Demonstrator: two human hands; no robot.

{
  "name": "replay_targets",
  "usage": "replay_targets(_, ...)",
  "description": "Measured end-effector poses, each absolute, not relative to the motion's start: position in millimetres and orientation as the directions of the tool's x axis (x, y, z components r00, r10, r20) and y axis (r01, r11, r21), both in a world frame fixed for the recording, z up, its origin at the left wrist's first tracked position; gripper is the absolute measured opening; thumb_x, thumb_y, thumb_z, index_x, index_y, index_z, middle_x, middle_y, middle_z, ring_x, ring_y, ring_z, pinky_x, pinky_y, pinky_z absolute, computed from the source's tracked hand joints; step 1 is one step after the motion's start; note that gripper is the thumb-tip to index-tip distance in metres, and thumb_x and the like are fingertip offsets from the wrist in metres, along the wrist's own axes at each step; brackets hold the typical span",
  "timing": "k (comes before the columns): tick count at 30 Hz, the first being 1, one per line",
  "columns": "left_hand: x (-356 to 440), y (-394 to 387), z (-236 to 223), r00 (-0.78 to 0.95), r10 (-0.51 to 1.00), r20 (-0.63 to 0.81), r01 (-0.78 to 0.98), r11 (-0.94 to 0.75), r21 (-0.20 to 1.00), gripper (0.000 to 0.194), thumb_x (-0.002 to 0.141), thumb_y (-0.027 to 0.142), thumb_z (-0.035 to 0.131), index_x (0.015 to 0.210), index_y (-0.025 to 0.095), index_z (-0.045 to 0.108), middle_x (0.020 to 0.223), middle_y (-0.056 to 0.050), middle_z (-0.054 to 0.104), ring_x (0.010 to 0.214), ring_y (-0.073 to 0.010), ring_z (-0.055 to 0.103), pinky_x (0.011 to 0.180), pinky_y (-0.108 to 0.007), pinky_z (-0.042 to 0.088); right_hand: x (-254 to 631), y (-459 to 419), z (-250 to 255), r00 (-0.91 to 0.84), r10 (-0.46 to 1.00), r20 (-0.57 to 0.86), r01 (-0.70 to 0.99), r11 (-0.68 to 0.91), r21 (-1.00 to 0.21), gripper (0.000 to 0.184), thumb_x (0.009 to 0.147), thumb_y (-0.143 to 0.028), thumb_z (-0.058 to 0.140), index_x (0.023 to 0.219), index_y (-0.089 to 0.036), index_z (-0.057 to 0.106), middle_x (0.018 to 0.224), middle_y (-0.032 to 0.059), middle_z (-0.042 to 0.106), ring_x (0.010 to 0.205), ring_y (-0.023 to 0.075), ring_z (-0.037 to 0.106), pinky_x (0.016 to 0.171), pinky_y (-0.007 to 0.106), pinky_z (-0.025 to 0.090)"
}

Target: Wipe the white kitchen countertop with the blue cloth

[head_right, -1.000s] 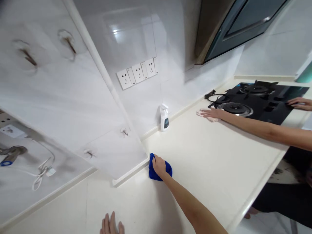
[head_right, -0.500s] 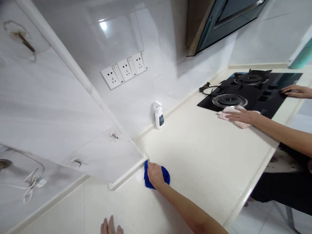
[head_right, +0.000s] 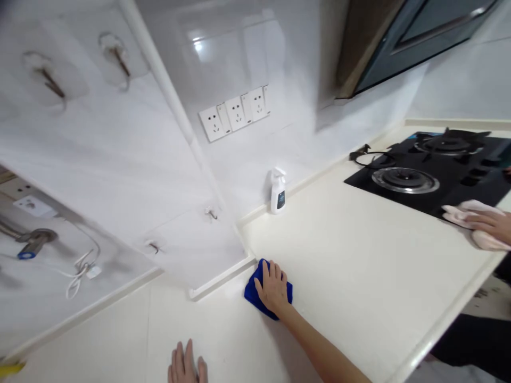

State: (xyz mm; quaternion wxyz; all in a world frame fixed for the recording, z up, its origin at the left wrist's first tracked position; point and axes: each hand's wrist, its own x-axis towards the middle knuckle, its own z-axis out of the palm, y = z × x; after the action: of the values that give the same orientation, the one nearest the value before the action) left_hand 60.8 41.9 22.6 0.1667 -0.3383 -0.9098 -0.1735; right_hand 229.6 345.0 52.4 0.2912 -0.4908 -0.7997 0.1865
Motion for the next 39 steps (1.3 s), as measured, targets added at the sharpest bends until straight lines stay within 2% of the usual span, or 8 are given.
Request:
replay_targets(8,66.1,39.4,33.2,-0.713,0.609,0.348,0.685,0.71,0.16,0.051,0.089,0.032,0.042,0.138,0.016,0.05,0.151,-0.016,0.046,0.147,-0.0311,0.028,0.117,-0.056,0.032,154.3,270.6,54.1,-0.498,0.845,0.194,0.667,0.516,-0.537,0.065,0.091,-0.033,0.038,0.147,-0.001,0.034,0.147,0.0321,0.036,0.132,0.047,0.035,0.102,0.07,0.025)
replay_targets(15,68.3,37.5,32.4,-0.732,0.604,0.314,0.675,0.707,0.213,0.053,0.089,0.029,0.043,0.141,0.017,0.047,0.153,-0.016,0.044,0.149,-0.0298,0.025,0.118,-0.056,0.029,105.3,204.0,46.2,-0.662,0.706,0.25,0.553,0.686,-0.473,0.071,0.089,-0.03,0.042,0.154,-0.009,0.023,0.149,0.0261,0.039,0.131,0.0429,0.037,0.101,0.067,0.029)
replay_targets(21,70.0,38.5,31.9,-0.738,0.595,0.319,0.668,0.713,0.214,0.055,0.09,0.026,0.04,0.143,0.012,0.042,0.152,-0.016,0.045,0.148,-0.0286,0.025,0.12,-0.054,0.026,99.1,192.6,58.2,-0.792,0.583,0.18,0.471,0.771,-0.428,0.069,0.089,-0.033,0.044,0.151,-0.005,0.03,0.151,0.0266,0.035,0.133,0.0429,0.035,0.105,0.064,0.027)
replay_targets(27,71.6,36.4,30.4,-0.744,0.593,0.307,0.663,0.713,0.228,0.058,0.087,0.023,0.042,0.143,0.01,0.041,0.154,-0.016,0.042,0.149,-0.0298,0.023,0.121,-0.055,0.024,106.9,194.7,74.4,-0.958,0.184,0.22,0.065,0.887,-0.457,0.061,0.092,-0.038,0.044,0.148,-0.017,0.037,0.152,0.0158,0.039,0.134,0.0334,0.038,0.111,0.057,0.028)
replay_targets(29,70.6,34.2,29.0,-0.746,0.595,0.3,0.663,0.706,0.247,0.061,0.084,0.02,0.045,0.143,0.01,0.041,0.155,-0.016,0.041,0.149,-0.0303,0.022,0.122,-0.055,0.023,111.9,189.9,68.2,-0.945,0.167,0.281,-0.007,0.85,-0.527,0.062,0.09,-0.039,0.046,0.148,-0.016,0.037,0.15,0.0156,0.042,0.134,0.0307,0.039,0.113,0.054,0.029)
replay_targets(32,68.7,30.1,29.3,-0.747,0.604,0.277,0.665,0.684,0.299,0.063,0.082,0.019,0.046,0.144,0.013,0.04,0.157,-0.016,0.038,0.15,-0.0299,0.021,0.122,-0.055,0.023,125.5,182.7,52.6,-0.859,0.381,0.343,0.031,0.707,-0.707,0.062,0.088,-0.041,0.049,0.143,-0.014,0.043,0.146,0.0182,0.045,0.135,0.0294,0.041,0.113,0.052,0.033)
replay_targets(35,67.6,24.7,35.9,-0.742,0.617,0.263,0.669,0.652,0.358,0.059,0.083,0.024,0.049,0.142,0.016,0.045,0.158,-0.016,0.037,0.15,-0.0318,0.021,0.121,-0.058,0.024,145.0,182.7,46.5,-0.765,0.607,0.214,0.025,0.361,-0.932,0.049,0.083,-0.048,0.059,0.123,-0.02,0.062,0.137,0.0145,0.055,0.129,0.0295,0.048,0.113,0.053,0.033)
replay_targets(39,67.1,18.5,51.7,-0.654,0.737,0.173,0.709,0.515,0.482,0.048,0.088,0.031,0.046,0.136,0.028,0.052,0.151,-0.008,0.049,0.146,-0.0287,0.033,0.121,-0.064,0.017,167.3,189.1,59.2,-0.785,0.619,0.023,0.0,0.038,-0.999,0.04,0.078,-0.057,0.065,0.101,-0.025,0.071,0.118,0.0079,0.068,0.116,0.0274,0.059,0.111,0.049,0.038)
